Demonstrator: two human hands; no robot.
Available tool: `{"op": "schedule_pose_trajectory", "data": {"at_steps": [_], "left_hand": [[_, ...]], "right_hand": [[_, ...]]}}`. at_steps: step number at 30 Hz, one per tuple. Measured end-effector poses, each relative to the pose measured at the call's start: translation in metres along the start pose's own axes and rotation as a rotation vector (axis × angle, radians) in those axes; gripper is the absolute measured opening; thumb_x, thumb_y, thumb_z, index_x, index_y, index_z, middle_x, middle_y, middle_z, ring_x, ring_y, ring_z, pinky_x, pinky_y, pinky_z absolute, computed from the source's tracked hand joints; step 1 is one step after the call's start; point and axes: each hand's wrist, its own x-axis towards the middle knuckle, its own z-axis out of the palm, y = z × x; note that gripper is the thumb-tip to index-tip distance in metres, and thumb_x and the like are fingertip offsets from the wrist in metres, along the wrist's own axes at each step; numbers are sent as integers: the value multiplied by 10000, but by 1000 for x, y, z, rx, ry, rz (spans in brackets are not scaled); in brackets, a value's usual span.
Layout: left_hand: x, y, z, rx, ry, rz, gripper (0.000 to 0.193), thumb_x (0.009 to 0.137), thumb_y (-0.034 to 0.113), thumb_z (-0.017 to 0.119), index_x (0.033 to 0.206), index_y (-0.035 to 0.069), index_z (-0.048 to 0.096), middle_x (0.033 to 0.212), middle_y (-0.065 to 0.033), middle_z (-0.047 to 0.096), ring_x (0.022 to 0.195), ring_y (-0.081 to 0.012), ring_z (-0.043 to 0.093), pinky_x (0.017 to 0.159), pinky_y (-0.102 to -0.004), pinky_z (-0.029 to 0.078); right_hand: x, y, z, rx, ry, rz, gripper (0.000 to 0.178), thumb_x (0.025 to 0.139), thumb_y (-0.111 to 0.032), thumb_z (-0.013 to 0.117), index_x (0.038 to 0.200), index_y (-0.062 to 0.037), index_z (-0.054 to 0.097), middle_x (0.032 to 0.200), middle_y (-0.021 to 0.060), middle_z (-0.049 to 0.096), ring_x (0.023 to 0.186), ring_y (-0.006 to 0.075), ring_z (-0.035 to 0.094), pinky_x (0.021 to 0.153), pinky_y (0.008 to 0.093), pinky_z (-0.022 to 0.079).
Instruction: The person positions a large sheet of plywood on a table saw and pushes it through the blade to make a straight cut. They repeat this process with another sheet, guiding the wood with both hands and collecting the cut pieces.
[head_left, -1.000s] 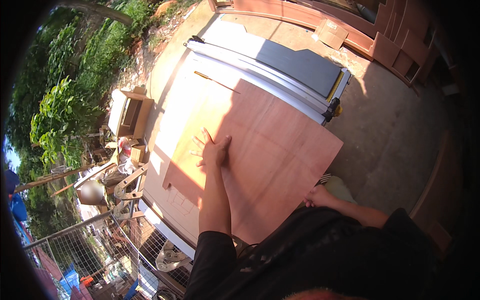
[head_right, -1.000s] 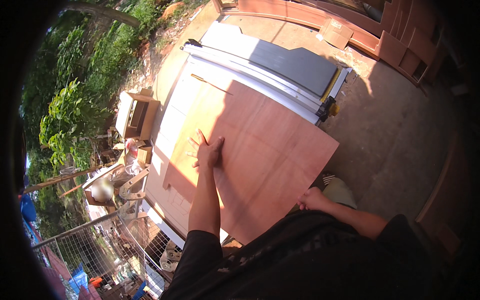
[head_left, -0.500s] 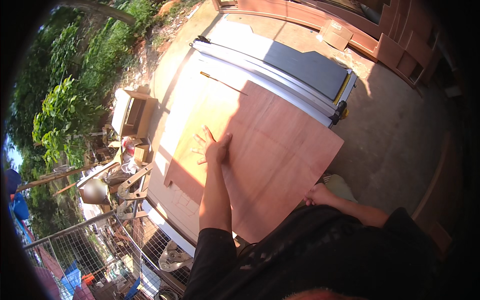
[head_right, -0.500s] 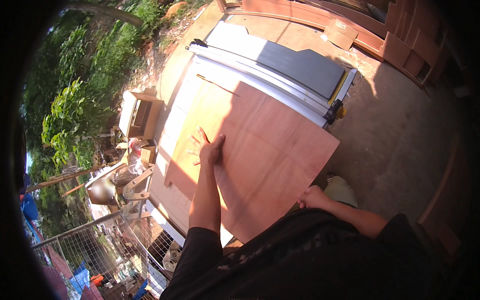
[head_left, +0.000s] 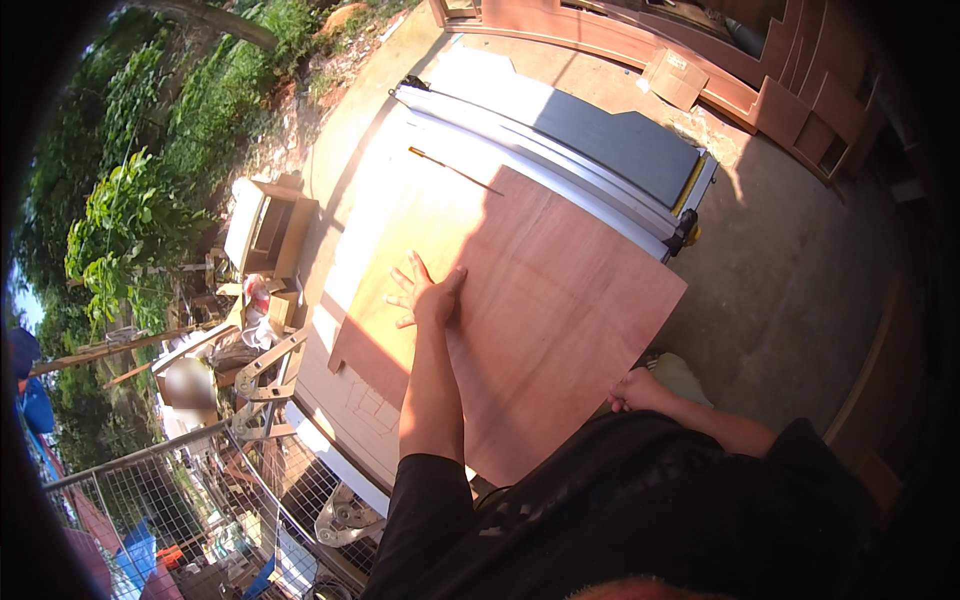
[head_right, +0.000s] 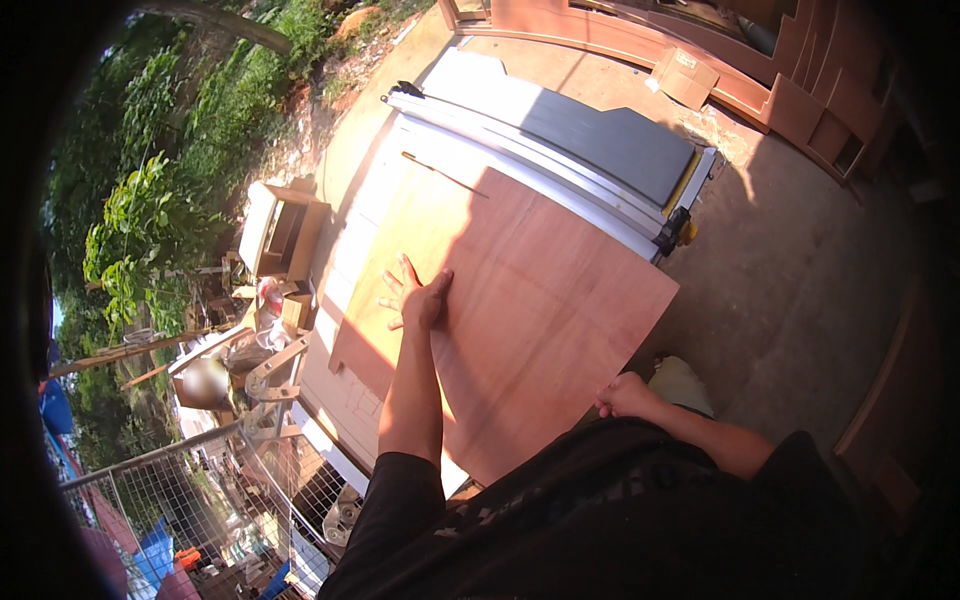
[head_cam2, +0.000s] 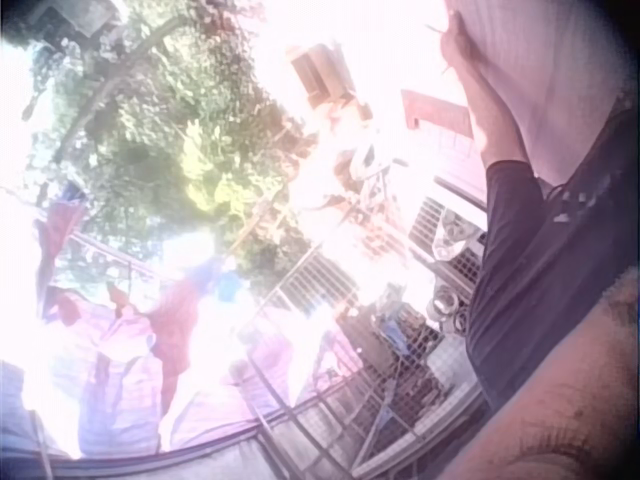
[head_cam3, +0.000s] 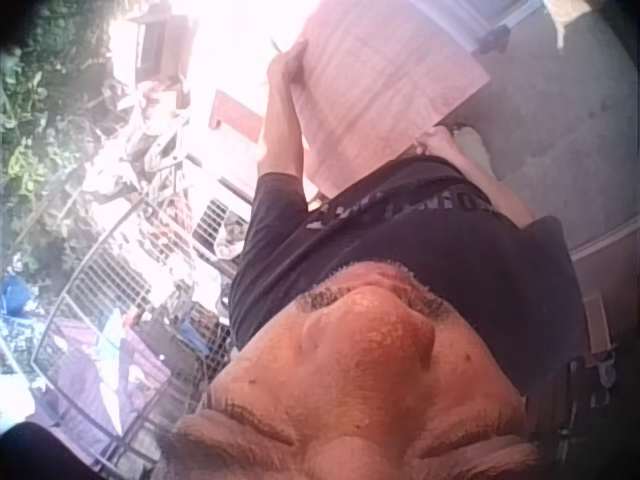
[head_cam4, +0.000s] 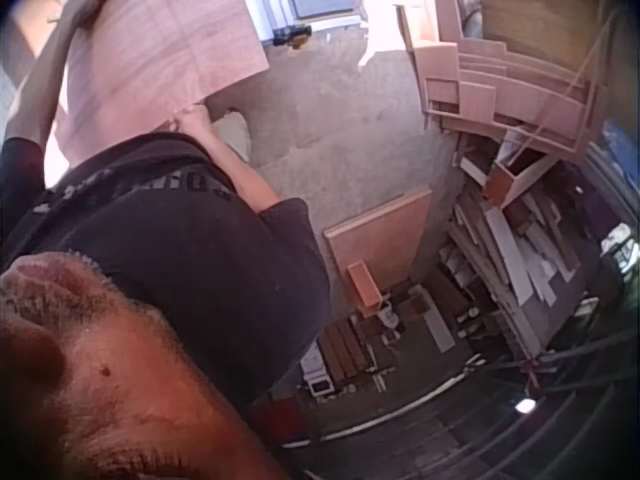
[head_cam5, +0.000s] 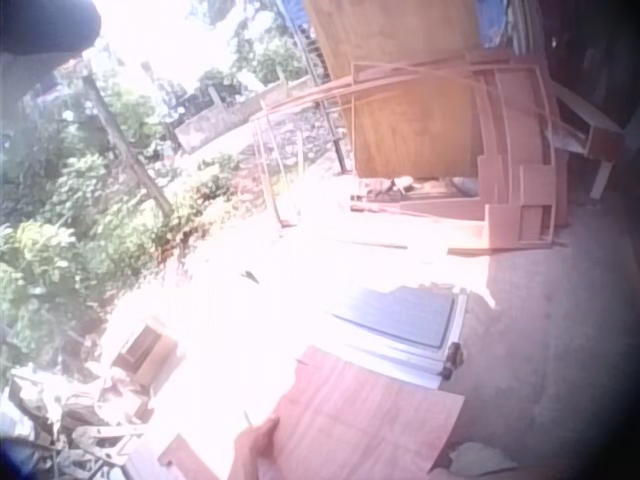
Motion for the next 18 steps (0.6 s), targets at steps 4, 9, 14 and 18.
{"op": "schedule_pose_trajectory", "data": {"at_steps": [4,9,14,18], "left_hand": [[1,-1,-2,-8,-8,2,1149,728,635,772,1622,388,95,1705,-78,-110,1520,-494,-125,1094,-811,29],[5,-1,-3,-5,-8,6,1155,727,636,771,1622,390,84,1705,-79,-107,1522,-492,-118,1095,-810,35],[5,1,-6,3,-3,4,1153,727,636,767,1623,387,86,1707,-82,-95,1523,-493,-111,1095,-809,37],[6,0,-7,2,12,25,1151,724,638,763,1624,382,92,1707,-90,-79,1522,-499,-105,1090,-812,37]], "right_hand": [[-1,-6,2,-8,6,4,267,969,-186,629,826,18,724,669,80,702,526,130,604,508,291,477],[4,-5,5,-3,8,-9,266,961,-189,638,819,18,725,665,76,701,529,128,605,513,291,480],[3,-11,7,17,15,-8,263,961,-184,638,810,18,715,652,76,693,525,128,602,510,294,479],[1,-19,8,5,19,1,241,974,-148,631,826,27,706,662,84,688,539,136,612,513,287,479]]}}
